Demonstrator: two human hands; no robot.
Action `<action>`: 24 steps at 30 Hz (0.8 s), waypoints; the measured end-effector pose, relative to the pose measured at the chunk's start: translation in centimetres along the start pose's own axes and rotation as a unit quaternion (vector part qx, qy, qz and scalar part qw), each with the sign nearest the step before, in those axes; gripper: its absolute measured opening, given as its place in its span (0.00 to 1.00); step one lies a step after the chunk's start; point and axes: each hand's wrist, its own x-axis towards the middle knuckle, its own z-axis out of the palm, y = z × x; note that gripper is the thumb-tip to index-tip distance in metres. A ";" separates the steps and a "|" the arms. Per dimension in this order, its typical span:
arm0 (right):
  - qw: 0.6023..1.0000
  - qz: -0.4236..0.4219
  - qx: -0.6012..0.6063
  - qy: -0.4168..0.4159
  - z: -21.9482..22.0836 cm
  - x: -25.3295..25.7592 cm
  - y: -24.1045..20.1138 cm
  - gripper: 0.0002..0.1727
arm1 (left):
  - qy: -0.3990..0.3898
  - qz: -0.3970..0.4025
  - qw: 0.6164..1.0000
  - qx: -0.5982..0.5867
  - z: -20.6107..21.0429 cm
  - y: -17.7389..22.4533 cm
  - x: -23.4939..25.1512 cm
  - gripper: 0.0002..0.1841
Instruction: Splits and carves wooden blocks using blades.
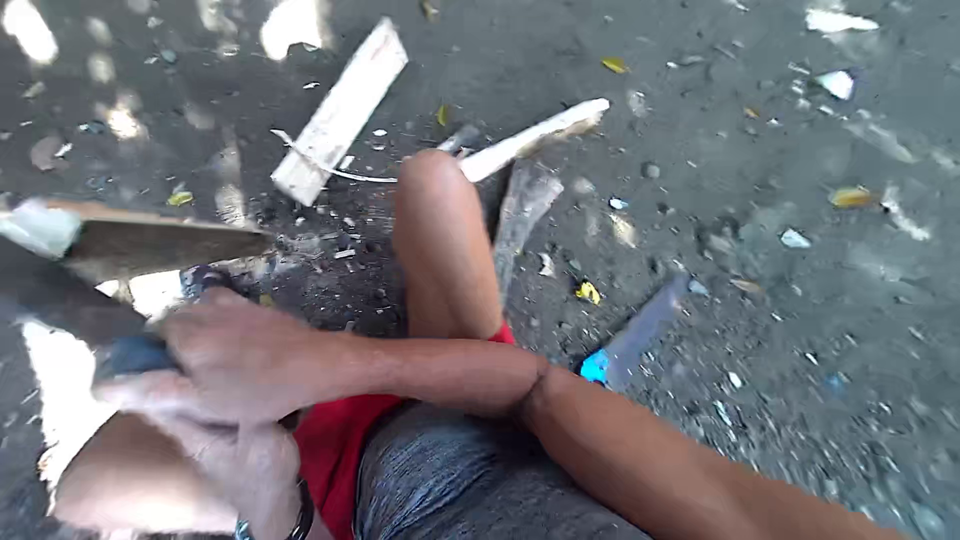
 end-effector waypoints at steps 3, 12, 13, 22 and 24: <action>0.998 0.026 0.037 -0.035 -1.2 -0.3 -0.2 0.24 | 0.006 0.042 0.998 0.040 0.6 1.0 0.3 0.29; 0.998 0.048 -0.029 -0.040 -1.4 0.4 0.6 0.31 | -0.033 -0.011 0.991 -0.127 0.8 -0.1 0.9 0.35; 0.997 0.051 -0.031 -0.046 -1.5 0.5 0.7 0.31 | -0.028 -0.016 0.989 -0.145 1.0 0.1 0.9 0.36; 0.995 0.039 -0.042 -0.076 -1.7 1.0 0.5 0.28 | -0.018 -0.008 0.982 -0.188 1.7 0.3 0.5 0.42; 0.995 0.030 -0.048 -0.078 -1.9 1.2 0.3 0.28 | -0.009 -0.014 0.979 -0.202 1.8 0.5 0.4 0.42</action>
